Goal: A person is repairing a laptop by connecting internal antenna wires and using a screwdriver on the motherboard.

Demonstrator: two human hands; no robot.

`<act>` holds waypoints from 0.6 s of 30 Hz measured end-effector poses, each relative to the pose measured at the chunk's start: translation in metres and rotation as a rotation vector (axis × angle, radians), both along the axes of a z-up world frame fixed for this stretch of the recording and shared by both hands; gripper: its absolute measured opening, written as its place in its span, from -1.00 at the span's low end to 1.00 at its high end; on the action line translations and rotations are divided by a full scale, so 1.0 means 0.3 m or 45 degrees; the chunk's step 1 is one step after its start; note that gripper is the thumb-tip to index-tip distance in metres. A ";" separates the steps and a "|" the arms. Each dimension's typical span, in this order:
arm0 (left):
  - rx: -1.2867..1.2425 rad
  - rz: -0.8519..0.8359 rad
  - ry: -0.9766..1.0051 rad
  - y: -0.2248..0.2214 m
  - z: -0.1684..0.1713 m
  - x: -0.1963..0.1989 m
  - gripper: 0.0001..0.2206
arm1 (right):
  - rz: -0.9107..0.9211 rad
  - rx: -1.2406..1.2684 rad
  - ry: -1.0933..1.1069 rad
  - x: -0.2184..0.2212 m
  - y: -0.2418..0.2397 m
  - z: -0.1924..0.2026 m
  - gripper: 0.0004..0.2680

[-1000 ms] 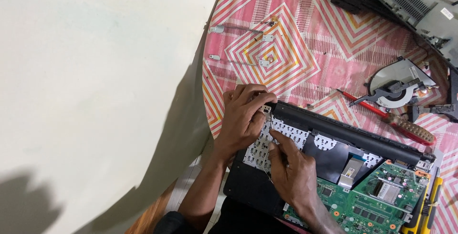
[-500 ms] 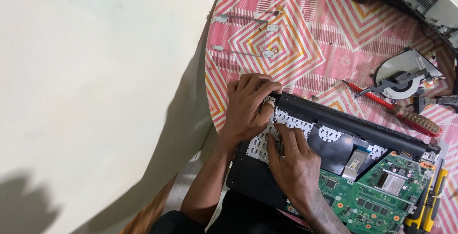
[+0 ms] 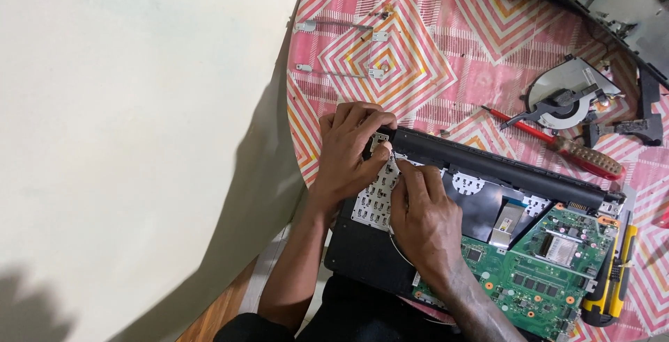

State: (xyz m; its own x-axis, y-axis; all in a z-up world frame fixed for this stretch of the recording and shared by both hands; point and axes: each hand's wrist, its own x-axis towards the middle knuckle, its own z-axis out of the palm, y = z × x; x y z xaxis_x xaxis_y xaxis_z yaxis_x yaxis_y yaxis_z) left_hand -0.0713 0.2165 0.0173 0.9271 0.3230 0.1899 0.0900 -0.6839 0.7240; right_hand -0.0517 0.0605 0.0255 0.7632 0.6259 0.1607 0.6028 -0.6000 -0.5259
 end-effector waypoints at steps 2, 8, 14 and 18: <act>-0.006 0.000 0.013 0.000 0.002 0.000 -0.62 | -0.020 0.002 0.007 0.005 -0.007 0.000 -0.82; -0.029 0.014 0.040 -0.002 -0.015 -0.001 -0.78 | -0.002 0.087 -0.090 0.020 -0.020 0.005 -0.85; -0.128 0.040 0.013 0.000 -0.045 -0.001 -0.73 | -0.122 0.085 -0.079 0.044 -0.018 0.010 -0.84; -0.123 0.064 0.011 -0.002 -0.039 0.003 -0.77 | -0.127 0.111 -0.070 0.058 -0.009 0.030 -0.81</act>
